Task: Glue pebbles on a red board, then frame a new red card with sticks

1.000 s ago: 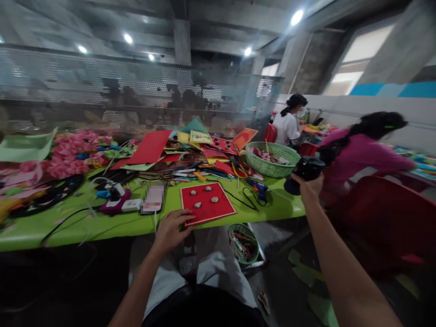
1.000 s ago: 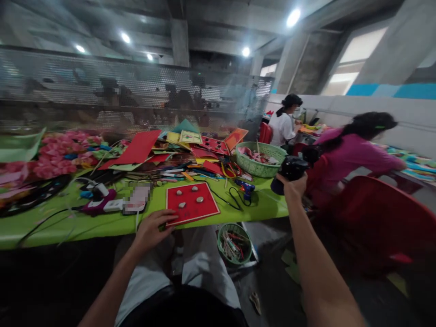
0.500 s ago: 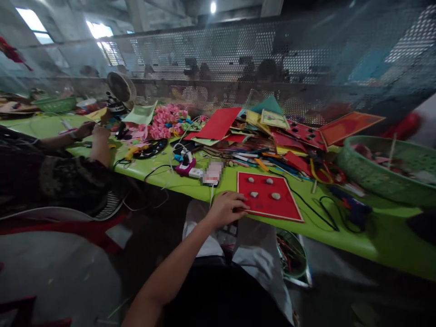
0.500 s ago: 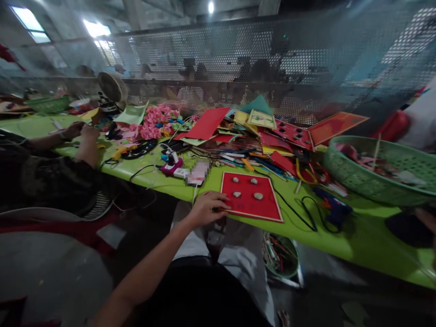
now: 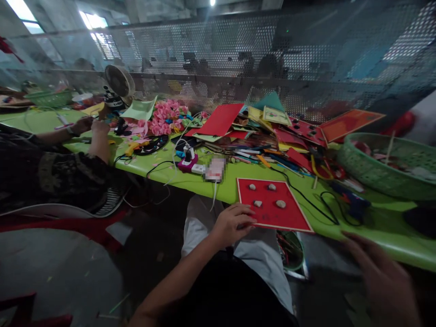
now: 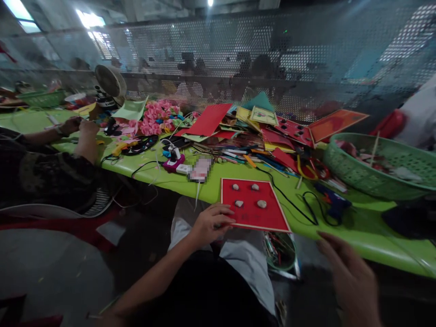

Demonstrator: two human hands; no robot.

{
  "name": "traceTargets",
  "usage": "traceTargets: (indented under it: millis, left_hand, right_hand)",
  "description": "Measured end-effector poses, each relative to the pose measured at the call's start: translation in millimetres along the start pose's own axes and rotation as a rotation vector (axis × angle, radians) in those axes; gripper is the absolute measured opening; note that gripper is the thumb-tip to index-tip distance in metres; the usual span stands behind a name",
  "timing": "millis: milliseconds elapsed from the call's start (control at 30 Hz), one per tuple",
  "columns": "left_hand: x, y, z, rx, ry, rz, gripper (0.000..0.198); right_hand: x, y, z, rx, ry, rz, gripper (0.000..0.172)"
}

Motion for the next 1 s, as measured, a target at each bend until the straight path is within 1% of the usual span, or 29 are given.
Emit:
traceTargets:
  millis: [33, 100, 200, 267, 333, 367, 400, 467, 500, 533, 567, 600, 667, 733, 800, 867, 933, 1000]
  left_hand:
    - [-2.4, 1.1, -3.3, -0.003, 0.003, -0.015, 0.015]
    - [-6.9, 4.3, -9.2, -0.006, 0.015, -0.042, 0.013]
    - [-12.1, 9.3, -16.2, -0.014, 0.044, -0.081, 0.011]
    - [-13.9, 11.2, -20.3, -0.026, 0.072, -0.108, 0.012]
    - [-14.3, 10.9, -25.6, -0.055, 0.105, -0.123, 0.017]
    - [-13.6, 10.1, -29.0, -0.104, 0.173, -0.163, 0.021]
    - [-12.4, 8.8, -33.2, -0.178, 0.282, -0.231, 0.027]
    - [-9.4, 4.8, -43.1, -0.346, 0.558, -0.409, 0.041]
    - [-8.0, 2.4, -47.9, -0.414, 0.688, -0.497, 0.046]
    - [-7.0, -0.2, -51.9, -0.452, 0.790, -0.570, 0.047]
    - [-6.2, -2.6, -54.5, -0.454, 0.854, -0.620, 0.047]
    - [-5.3, -4.7, -55.7, -0.432, 0.903, -0.660, 0.046]
    - [-2.5, -8.5, -54.0, -0.364, 1.011, -0.766, 0.043]
    - [1.6, -11.9, -48.3, -0.283, 1.097, -0.872, 0.043]
    - [6.9, -15.5, -41.5, -0.215, 1.159, -0.964, 0.043]
    - [12.0, -19.1, -36.1, -0.154, 1.210, -1.039, 0.043]
    - [15.4, -22.4, -33.1, -0.104, 1.250, -1.094, 0.043]
    - [16.4, -25.0, -32.5, -0.073, 1.278, -1.127, 0.044]
  right_hand:
    - [-4.3, -8.8, -8.0, 0.082, -0.012, -0.007, 0.028]
    - [-11.7, -30.4, -21.2, 0.154, -0.043, 0.076, 0.031]
    - [-17.0, -57.3, -33.0, 0.142, -0.125, 0.236, 0.037]
    - [-15.6, -65.4, -37.0, 0.162, -0.229, 0.368, 0.040]
    - [-11.3, -66.2, -39.9, 0.225, -0.327, 0.476, 0.044]
    - [-9.0, -64.7, -41.4, 0.254, -0.362, 0.509, 0.046]
    - [-7.0, -62.5, -43.0, 0.276, -0.383, 0.526, 0.048]
    - [-4.9, -57.6, -46.8, 0.296, -0.394, 0.533, 0.050]
    - [-4.9, -55.4, -48.9, 0.305, -0.394, 0.527, 0.051]
    - [-5.5, -53.4, -50.9, 0.311, -0.396, 0.519, 0.052]
    - [-6.6, -51.7, -52.8, 0.321, -0.403, 0.509, 0.053]
    - [-7.8, -50.2, -54.5, 0.332, -0.415, 0.496, 0.054]
    - [-9.8, -47.9, -57.3, 0.380, -0.444, 0.466, 0.057]
    - [-10.0, -46.6, -59.7, 0.455, -0.462, 0.445, 0.056]
    - [-8.5, -46.8, -61.7, 0.535, -0.475, 0.439, 0.050]
    - [-6.6, -49.0, -63.0, 0.586, -0.496, 0.437, 0.045]
    - [-5.3, -53.4, -63.3, 0.599, -0.531, 0.436, 0.043]
    - [-4.9, -59.6, -62.5, 0.581, -0.569, 0.446, 0.042]
Point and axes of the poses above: each hand's wrist, its own z-axis towards the middle knuckle, its own y-axis out of the back of the hand, x = y × z, the point moved 1 cm from there along z, towards the middle knuckle, and after that the axes turned 11 degrees about -x, right-handed, at the moved point
